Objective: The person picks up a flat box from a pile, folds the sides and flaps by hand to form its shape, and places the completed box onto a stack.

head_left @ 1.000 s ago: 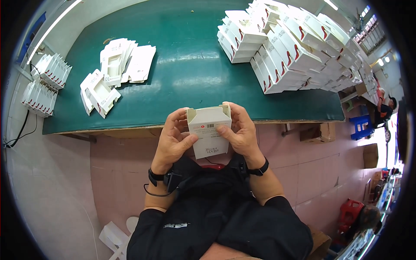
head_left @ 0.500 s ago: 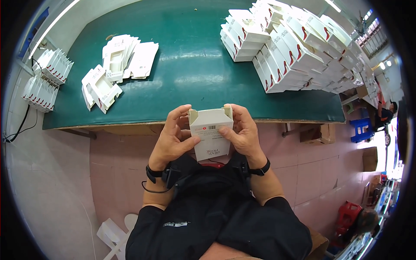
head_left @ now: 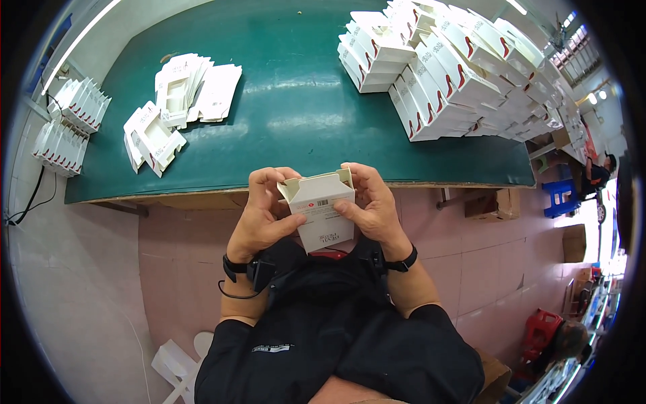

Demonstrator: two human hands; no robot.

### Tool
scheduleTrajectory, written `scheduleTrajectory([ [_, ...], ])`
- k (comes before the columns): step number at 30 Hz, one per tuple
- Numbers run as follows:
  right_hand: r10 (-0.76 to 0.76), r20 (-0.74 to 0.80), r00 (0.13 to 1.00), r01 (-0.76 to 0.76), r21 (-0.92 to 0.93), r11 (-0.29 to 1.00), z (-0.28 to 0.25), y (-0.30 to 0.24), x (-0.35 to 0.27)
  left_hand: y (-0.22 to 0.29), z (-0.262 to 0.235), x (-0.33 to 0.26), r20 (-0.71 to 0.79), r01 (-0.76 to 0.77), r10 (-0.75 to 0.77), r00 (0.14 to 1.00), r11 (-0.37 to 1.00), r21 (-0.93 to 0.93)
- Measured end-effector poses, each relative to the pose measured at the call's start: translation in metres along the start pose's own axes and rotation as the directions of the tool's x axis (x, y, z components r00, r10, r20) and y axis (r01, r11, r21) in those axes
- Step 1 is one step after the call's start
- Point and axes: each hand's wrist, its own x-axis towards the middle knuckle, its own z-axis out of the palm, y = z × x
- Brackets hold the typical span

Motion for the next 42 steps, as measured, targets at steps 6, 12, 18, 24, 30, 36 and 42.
scheduleTrajectory([
  [6, -0.076, -0.028, 0.997, 0.070, -0.166, 0.984, -0.002, 0.000, 0.002, -0.004, 0.003, 0.002, -0.046, -0.019, 0.020, 0.999, 1.000, 0.008],
  [12, -0.086, -0.025, 0.996, 0.085, -0.036, 0.996, 0.000, -0.011, 0.006, -0.007, 0.004, 0.004, -0.038, -0.014, 0.015, 0.999, 0.999, 0.034],
  [18, -0.057, -0.069, 0.996, 0.065, 0.132, 0.989, -0.004, -0.011, 0.008, -0.010, 0.005, 0.004, -0.033, -0.020, 0.021, 0.999, 1.000, 0.018],
  [24, -0.059, -0.123, 0.991, 0.076, 0.142, 0.987, -0.005, -0.006, 0.006, -0.010, 0.007, 0.004, -0.071, -0.033, 0.034, 0.997, 0.999, 0.022],
  [30, -0.079, -0.067, 0.995, 0.087, 0.126, 0.988, -0.008, -0.005, 0.005, -0.012, 0.002, 0.001, -0.022, -0.022, 0.025, 0.999, 0.995, 0.099],
  [36, -0.061, -0.070, 0.996, 0.070, 0.133, 0.989, -0.006, -0.006, 0.001, -0.001, -0.001, -0.002, 0.020, 0.114, -0.118, 0.993, 0.983, 0.145],
  [42, -0.069, -0.041, 0.997, 0.072, 0.100, 0.992, -0.008, -0.007, 0.000, -0.002, -0.004, 0.000, 0.097, 0.016, -0.044, 0.994, 0.962, 0.274],
])
